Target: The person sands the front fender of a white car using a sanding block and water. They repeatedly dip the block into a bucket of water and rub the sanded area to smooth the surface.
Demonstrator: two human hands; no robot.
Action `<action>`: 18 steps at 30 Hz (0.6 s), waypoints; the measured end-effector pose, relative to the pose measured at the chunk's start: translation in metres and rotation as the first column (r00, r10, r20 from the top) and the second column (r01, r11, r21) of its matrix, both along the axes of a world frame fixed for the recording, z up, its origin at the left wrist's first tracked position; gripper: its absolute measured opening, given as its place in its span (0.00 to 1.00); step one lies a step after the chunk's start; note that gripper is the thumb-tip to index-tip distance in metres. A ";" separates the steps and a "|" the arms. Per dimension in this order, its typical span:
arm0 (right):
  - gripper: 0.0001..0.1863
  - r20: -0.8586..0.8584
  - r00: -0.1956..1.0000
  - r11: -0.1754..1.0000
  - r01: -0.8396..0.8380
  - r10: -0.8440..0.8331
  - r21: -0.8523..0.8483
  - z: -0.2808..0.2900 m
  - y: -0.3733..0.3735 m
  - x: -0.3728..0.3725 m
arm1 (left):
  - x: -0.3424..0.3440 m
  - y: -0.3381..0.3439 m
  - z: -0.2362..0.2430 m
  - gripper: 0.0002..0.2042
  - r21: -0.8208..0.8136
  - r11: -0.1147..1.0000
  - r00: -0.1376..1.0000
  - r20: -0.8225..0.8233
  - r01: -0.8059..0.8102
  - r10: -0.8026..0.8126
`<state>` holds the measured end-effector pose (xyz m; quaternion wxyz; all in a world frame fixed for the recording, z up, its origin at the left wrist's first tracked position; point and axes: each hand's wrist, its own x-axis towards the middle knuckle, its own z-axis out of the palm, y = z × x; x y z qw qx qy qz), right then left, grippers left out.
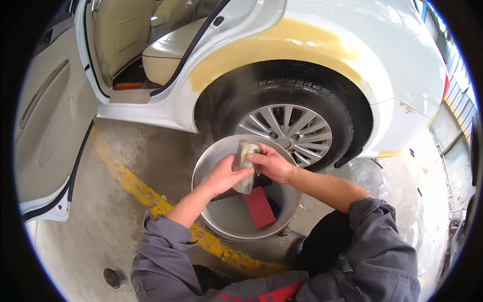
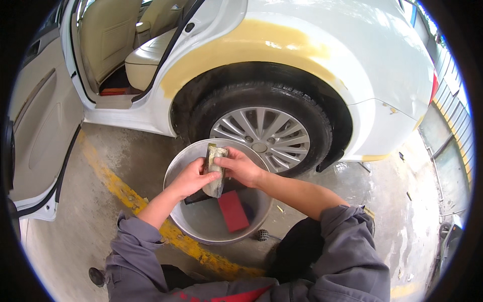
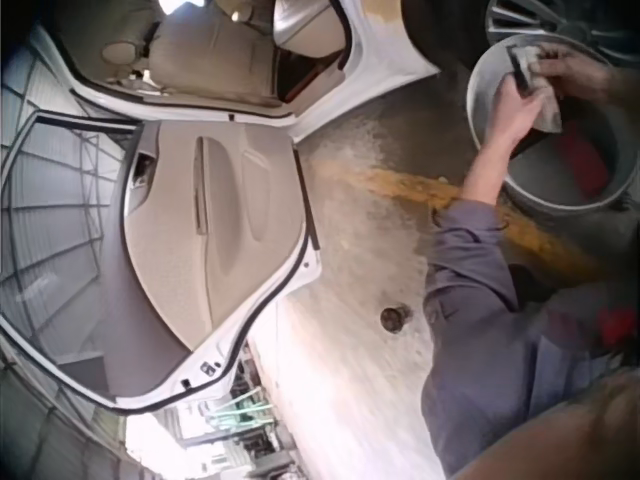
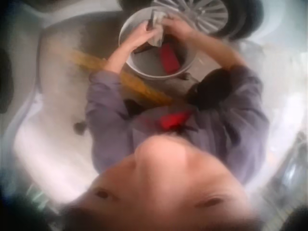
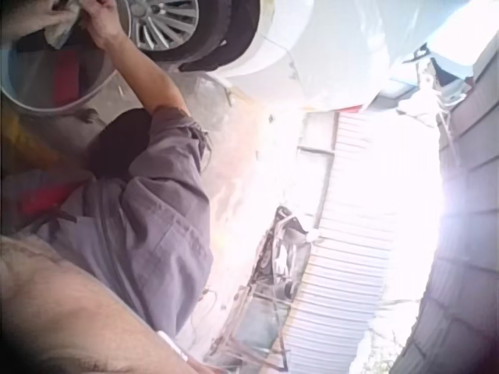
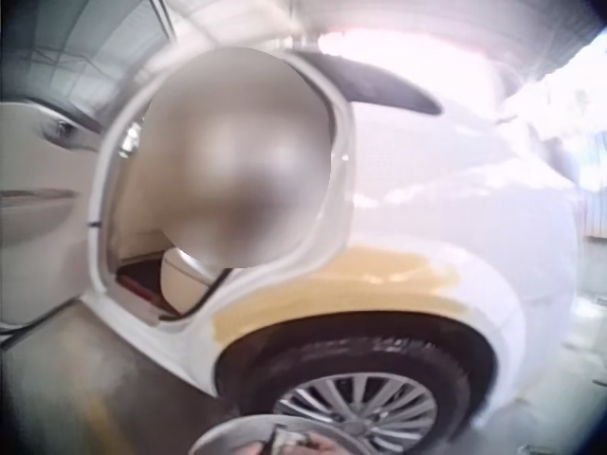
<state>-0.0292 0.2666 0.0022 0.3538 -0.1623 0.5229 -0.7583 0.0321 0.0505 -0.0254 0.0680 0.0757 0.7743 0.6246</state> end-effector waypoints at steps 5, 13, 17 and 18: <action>0.32 0.026 0.998 0.997 0.053 -0.055 0.060 0.004 -0.003 0.006 | 0.011 0.003 0.030 0.23 0.235 0.971 0.994 0.088 0.049 -0.071; 0.23 0.047 0.988 0.986 -0.153 0.150 0.072 0.002 -0.014 0.006 | 0.012 0.002 0.042 0.24 -0.062 0.900 0.825 0.431 0.431 -0.365; 0.11 -0.034 0.917 0.675 -0.268 0.398 0.687 -0.015 -0.023 -0.020 | 0.016 -0.008 0.037 0.31 -0.647 0.573 0.863 0.422 0.502 -0.278; 0.15 -0.265 0.643 0.406 -0.079 0.719 0.910 -0.014 -0.037 -0.009 | 0.017 -0.017 0.027 0.30 -0.620 0.580 0.836 0.498 0.528 -0.229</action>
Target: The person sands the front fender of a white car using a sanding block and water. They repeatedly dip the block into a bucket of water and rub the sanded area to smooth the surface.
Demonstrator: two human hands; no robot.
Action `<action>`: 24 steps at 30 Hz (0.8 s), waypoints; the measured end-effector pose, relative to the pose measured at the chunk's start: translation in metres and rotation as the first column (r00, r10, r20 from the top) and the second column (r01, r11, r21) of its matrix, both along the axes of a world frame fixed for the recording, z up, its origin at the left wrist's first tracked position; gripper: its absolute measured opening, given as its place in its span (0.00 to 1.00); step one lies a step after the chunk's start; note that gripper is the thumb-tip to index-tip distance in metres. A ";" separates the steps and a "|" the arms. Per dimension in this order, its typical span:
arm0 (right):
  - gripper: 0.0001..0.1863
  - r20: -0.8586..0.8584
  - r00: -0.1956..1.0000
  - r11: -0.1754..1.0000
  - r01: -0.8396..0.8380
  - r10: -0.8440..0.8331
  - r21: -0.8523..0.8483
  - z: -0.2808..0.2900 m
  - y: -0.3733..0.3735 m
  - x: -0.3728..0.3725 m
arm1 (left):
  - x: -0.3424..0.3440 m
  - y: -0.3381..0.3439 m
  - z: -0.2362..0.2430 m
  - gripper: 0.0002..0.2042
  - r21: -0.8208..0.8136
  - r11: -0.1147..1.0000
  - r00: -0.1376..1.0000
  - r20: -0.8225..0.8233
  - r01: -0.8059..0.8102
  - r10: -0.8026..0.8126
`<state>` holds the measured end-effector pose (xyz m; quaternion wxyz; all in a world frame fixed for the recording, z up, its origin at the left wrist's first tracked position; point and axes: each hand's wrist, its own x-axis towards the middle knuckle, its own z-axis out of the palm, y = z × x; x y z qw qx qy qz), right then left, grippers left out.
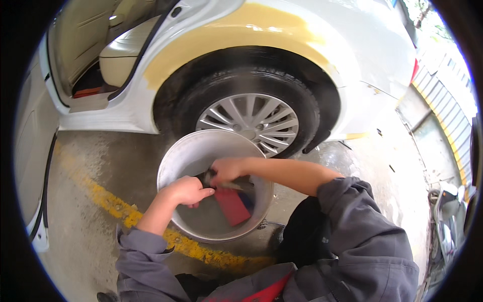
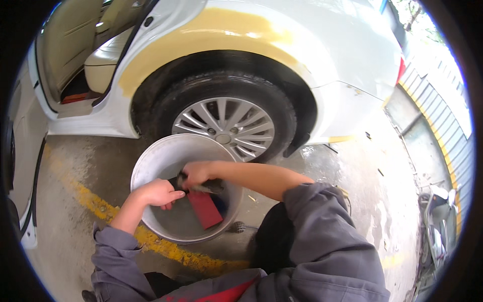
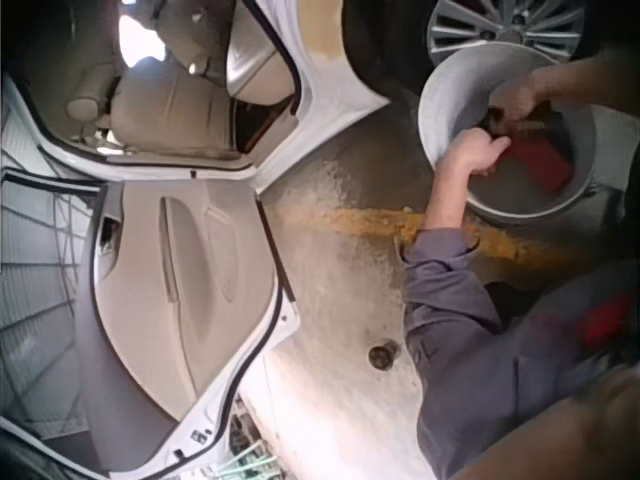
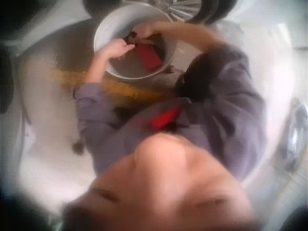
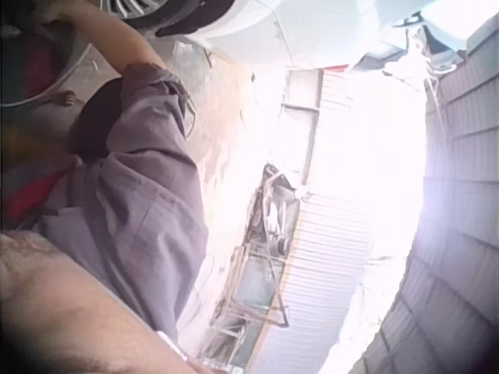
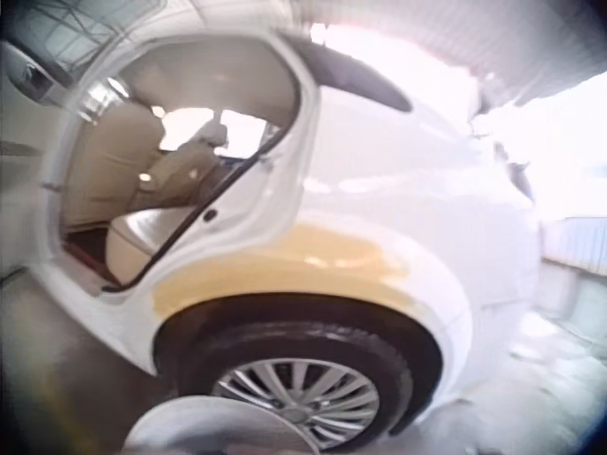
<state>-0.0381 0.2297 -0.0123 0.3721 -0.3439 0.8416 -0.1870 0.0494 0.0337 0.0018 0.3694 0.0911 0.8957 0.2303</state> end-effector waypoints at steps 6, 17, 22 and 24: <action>0.14 -0.272 0.604 0.604 -0.453 0.749 0.656 -0.120 -0.021 0.028 | -0.006 0.018 0.002 0.19 -0.143 0.985 0.869 -0.495 -0.093 0.010; 0.16 -0.707 0.676 0.944 0.050 0.209 0.327 0.162 0.059 0.021 | -0.013 -0.017 0.022 0.09 0.305 0.950 0.745 -0.617 -0.070 0.253; 0.11 -0.999 0.008 0.986 0.162 -0.041 -0.039 0.279 0.196 -0.033 | -0.028 -0.009 0.031 0.10 0.217 0.970 0.773 -0.631 0.108 0.055; 0.11 -0.999 -0.039 0.977 0.211 0.036 0.027 0.284 0.209 -0.035 | -0.035 -0.007 0.025 0.10 0.178 0.980 0.781 -0.623 0.087 0.043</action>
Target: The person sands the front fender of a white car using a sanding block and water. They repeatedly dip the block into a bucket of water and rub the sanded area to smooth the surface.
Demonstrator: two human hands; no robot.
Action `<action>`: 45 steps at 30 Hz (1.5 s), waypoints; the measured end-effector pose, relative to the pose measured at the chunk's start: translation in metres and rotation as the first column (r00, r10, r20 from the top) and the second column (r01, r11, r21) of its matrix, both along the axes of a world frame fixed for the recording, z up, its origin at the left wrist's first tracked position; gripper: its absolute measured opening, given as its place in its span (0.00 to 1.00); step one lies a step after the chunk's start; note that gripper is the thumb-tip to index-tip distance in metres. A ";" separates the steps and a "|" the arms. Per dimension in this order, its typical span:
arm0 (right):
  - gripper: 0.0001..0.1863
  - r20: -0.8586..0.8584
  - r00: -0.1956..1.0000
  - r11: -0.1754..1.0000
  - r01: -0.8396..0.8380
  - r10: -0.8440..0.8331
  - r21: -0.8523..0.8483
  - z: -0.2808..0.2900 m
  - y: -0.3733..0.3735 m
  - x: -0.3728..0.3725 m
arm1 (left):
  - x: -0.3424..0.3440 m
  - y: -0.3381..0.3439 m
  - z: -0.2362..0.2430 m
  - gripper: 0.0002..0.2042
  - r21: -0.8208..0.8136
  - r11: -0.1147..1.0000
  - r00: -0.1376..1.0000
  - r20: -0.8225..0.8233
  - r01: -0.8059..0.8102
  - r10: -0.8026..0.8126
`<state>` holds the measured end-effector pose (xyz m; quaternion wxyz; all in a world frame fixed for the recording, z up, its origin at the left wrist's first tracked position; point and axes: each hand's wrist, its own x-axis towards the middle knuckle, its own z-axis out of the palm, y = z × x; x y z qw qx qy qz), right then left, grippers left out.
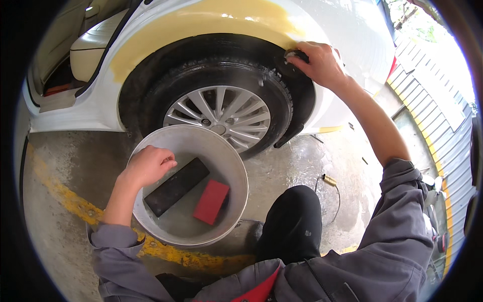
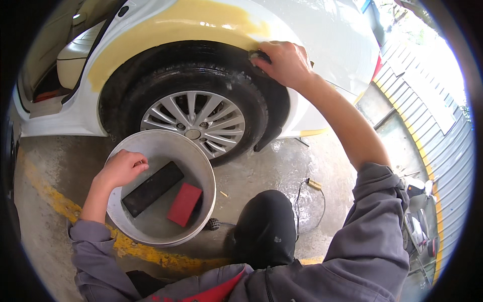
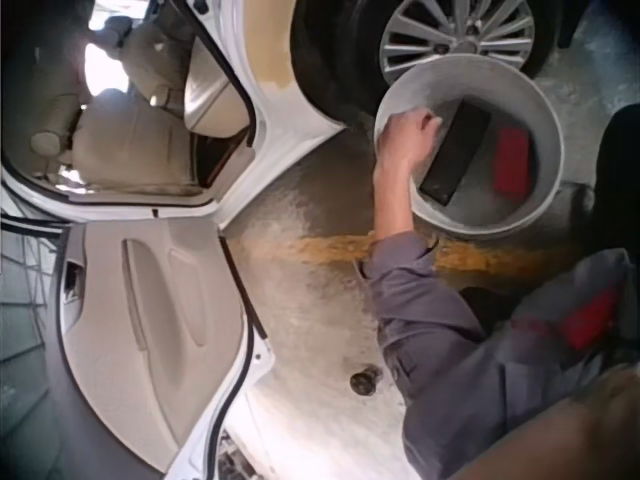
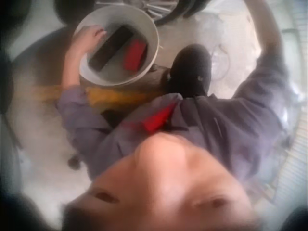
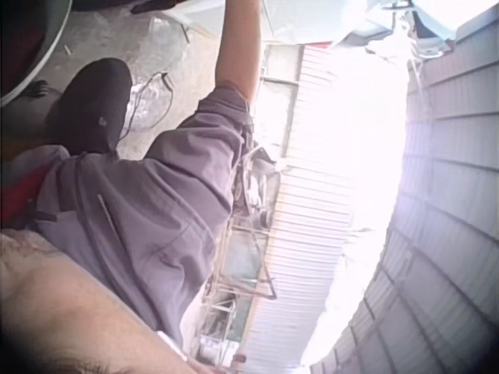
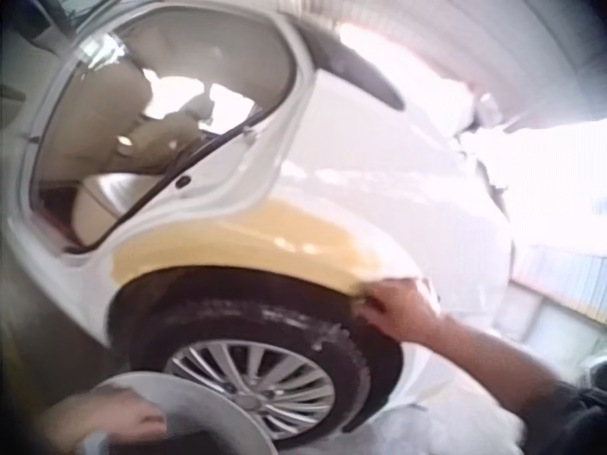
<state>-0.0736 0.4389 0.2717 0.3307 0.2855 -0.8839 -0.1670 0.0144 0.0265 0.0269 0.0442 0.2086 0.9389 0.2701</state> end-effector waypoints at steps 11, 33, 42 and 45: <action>0.15 -0.251 0.882 0.906 -0.336 0.399 0.259 0.012 -0.087 -0.039 | -0.014 -0.004 -0.028 0.09 -0.183 0.983 1.000 0.004 0.008 -0.007; 0.11 -0.189 0.955 0.938 -0.165 0.230 0.306 0.025 -0.055 -0.027 | 0.001 -0.002 -0.017 0.10 -0.243 0.970 0.999 0.045 0.012 -0.001; 0.12 -0.030 0.966 0.865 -0.214 0.255 0.453 -0.007 -0.270 -0.019 | -0.010 -0.021 -0.034 0.10 -0.099 0.994 0.992 0.109 -0.048 0.059; 0.10 -0.124 0.933 0.883 -0.268 0.338 0.385 0.019 -0.201 -0.014 | -0.009 -0.014 -0.036 0.11 -0.138 0.990 0.995 0.097 0.013 0.001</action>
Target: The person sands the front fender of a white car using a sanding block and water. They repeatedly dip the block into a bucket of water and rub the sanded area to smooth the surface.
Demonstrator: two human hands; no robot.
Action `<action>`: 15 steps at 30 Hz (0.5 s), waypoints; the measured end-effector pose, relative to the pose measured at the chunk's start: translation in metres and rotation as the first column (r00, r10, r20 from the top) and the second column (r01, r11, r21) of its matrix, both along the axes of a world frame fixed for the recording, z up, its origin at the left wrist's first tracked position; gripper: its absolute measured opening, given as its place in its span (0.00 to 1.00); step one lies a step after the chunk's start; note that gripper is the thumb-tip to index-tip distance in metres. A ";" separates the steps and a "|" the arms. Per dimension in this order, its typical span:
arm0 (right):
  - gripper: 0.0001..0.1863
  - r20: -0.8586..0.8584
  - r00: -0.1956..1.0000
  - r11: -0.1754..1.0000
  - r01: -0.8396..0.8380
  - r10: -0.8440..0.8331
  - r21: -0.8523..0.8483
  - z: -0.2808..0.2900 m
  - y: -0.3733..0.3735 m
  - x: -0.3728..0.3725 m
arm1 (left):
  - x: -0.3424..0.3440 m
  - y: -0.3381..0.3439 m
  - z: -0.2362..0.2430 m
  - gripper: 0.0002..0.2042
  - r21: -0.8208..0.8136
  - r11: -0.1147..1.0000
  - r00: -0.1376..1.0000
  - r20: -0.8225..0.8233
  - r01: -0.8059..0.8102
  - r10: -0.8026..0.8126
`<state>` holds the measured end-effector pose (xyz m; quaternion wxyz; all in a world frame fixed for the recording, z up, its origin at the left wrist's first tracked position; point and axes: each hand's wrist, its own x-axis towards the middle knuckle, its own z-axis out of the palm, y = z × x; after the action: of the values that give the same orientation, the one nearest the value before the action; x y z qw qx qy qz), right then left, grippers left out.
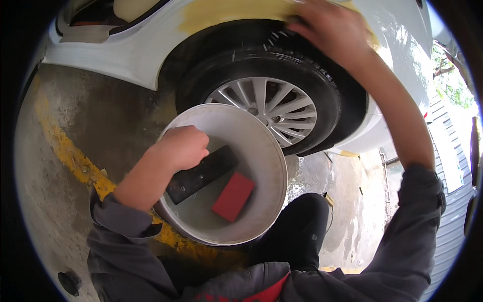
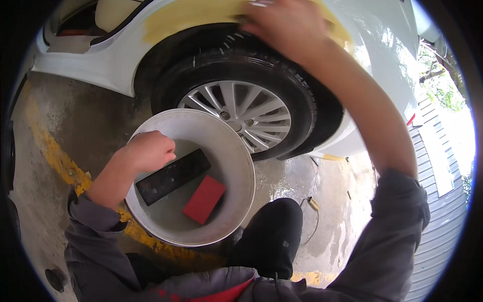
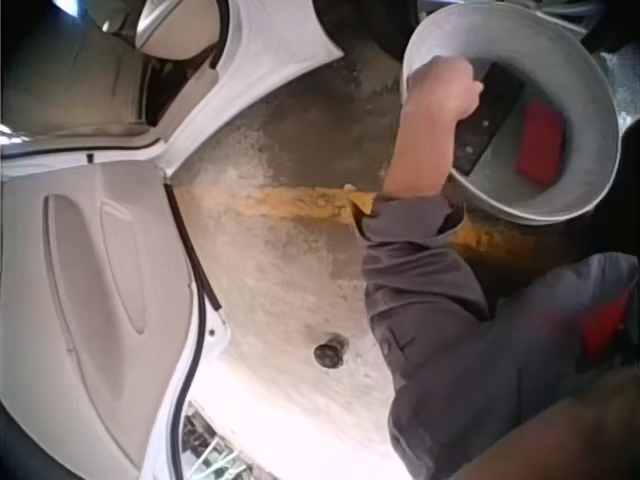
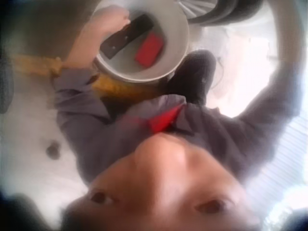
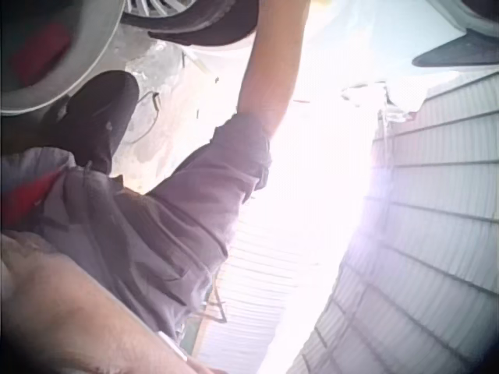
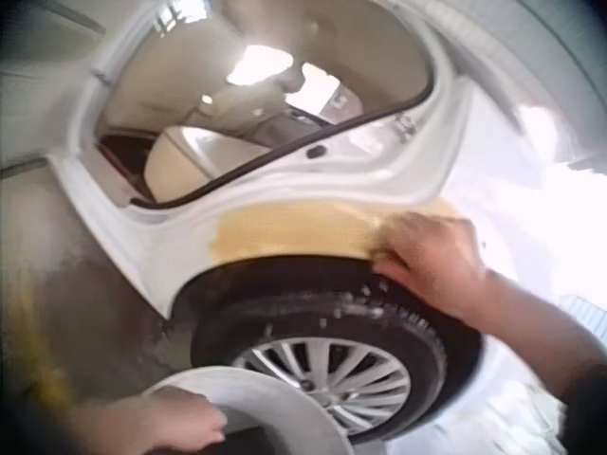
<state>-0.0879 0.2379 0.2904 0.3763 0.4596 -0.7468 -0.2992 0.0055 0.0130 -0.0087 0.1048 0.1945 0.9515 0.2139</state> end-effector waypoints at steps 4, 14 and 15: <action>0.16 -0.042 0.999 0.998 -0.007 0.009 0.066 -0.014 -0.025 -0.021 | 0.003 0.003 0.005 0.12 -0.092 0.996 0.997 0.074 0.013 -0.006; 0.12 0.083 0.969 0.971 0.226 -0.232 0.084 -0.023 -0.097 0.004 | 0.007 -0.005 0.009 0.14 -0.007 0.998 0.997 0.034 0.069 -0.069; 0.12 0.087 0.981 0.982 0.165 -0.173 0.096 -0.023 -0.089 0.006 | 0.008 -0.003 0.010 0.14 -0.036 0.997 0.995 0.077 0.070 -0.067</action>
<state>-0.0823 0.1490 0.2676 0.2929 0.4243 -0.7861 -0.3409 0.0131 0.0101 0.0012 0.1520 0.2166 0.9436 0.1992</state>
